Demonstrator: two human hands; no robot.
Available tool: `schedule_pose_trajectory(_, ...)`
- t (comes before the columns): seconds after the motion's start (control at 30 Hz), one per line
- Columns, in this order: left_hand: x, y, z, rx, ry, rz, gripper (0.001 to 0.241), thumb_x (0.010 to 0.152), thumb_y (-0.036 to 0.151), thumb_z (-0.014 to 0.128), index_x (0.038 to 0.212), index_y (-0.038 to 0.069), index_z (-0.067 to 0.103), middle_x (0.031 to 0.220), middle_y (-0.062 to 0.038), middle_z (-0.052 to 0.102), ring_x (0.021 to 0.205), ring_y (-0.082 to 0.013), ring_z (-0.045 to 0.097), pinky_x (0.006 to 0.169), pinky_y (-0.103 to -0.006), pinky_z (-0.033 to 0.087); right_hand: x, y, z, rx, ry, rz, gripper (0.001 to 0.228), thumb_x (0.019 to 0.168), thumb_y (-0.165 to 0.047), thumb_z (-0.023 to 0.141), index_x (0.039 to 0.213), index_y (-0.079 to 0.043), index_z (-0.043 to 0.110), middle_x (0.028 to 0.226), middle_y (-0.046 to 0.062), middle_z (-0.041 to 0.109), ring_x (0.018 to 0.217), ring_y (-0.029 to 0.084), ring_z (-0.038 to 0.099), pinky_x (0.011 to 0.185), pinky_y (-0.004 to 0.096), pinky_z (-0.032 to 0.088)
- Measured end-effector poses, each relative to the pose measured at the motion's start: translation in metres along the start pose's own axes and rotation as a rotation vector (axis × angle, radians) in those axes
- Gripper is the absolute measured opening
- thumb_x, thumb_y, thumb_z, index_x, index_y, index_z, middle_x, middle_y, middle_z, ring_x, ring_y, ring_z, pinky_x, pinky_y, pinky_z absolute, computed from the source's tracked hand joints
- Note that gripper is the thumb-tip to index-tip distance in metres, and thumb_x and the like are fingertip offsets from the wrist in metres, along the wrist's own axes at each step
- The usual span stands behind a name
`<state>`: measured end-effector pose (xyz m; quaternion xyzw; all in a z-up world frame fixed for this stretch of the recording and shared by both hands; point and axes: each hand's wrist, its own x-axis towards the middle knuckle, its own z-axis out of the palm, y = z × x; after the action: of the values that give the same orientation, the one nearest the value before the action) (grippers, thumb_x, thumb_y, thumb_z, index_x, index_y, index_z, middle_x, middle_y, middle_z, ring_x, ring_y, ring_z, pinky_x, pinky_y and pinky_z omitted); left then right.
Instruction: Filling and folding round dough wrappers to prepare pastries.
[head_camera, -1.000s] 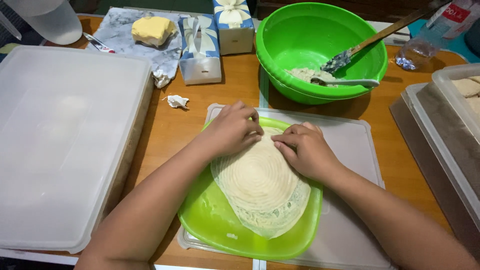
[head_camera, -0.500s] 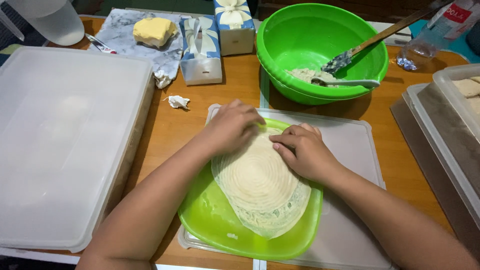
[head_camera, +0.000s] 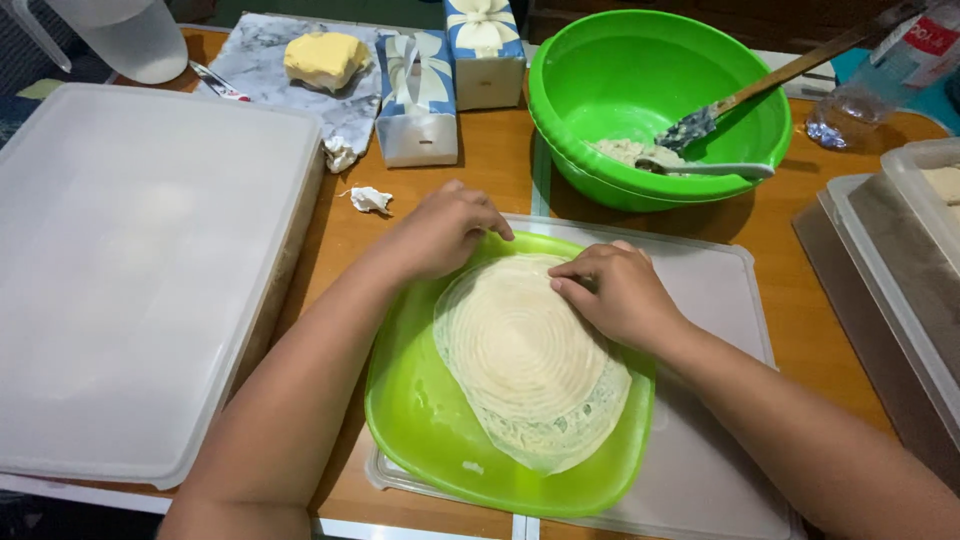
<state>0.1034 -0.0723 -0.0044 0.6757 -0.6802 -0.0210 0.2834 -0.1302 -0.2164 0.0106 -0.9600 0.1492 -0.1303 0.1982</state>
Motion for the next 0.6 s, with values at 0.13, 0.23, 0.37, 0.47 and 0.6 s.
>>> schedule_pose_trajectory(0.13,0.002,0.007,-0.001,-0.003,-0.024,-0.002,0.032,0.08,-0.001,0.068,0.102,0.02,0.08,0.102,-0.004,0.072,0.104,-0.0308,0.06,0.093,-0.0441,0.047,0.004,-0.004,0.0,0.027,-0.023,0.03,0.02,0.087,-0.03,0.076,0.096,-0.013,0.082,0.096,0.009,0.077,0.094,0.029,0.07,0.092,0.04,0.052)
schedule_pose_trajectory(0.23,0.001,0.013,-0.002,-0.006,-0.045,-0.005,0.029,0.081,0.003,0.07,0.102,0.019,0.079,0.103,-0.004,0.071,0.103,-0.0305,0.059,0.093,-0.0438,0.047,0.004,-0.01,0.002,0.039,0.014,0.076,0.018,0.085,-0.028,0.076,0.093,-0.013,0.083,0.094,0.009,0.076,0.094,0.03,0.067,0.09,0.042,0.051)
schedule_pose_trajectory(0.37,0.002,0.014,0.001,-0.005,-0.057,0.002,0.022,0.085,0.011,0.071,0.103,0.019,0.079,0.104,-0.004,0.071,0.105,-0.0303,0.059,0.094,-0.0444,0.046,-0.001,-0.019,0.004,-0.105,0.083,-0.035,0.015,0.087,-0.025,0.073,0.089,-0.012,0.08,0.092,0.009,0.074,0.094,0.033,0.063,0.088,0.046,0.045)
schedule_pose_trajectory(0.47,0.001,0.019,0.006,-0.02,-0.075,0.023,0.021,0.087,0.019,0.072,0.107,0.02,0.078,0.108,-0.006,0.069,0.11,-0.0305,0.057,0.097,-0.0448,0.045,-0.006,-0.018,0.008,-0.101,0.119,-0.069,0.016,0.089,-0.024,0.071,0.09,-0.01,0.078,0.094,0.01,0.073,0.096,0.033,0.062,0.088,0.046,0.044)
schedule_pose_trajectory(0.6,0.001,0.032,0.011,-0.064,-0.11,0.034,0.025,0.088,0.03,0.074,0.112,0.022,0.079,0.117,-0.007,0.064,0.117,-0.0316,0.052,0.101,-0.0461,0.039,-0.006,-0.017,0.006,-0.057,0.078,-0.085,0.017,0.093,-0.023,0.069,0.095,-0.007,0.076,0.095,0.011,0.074,0.097,0.033,0.063,0.093,0.046,0.044)
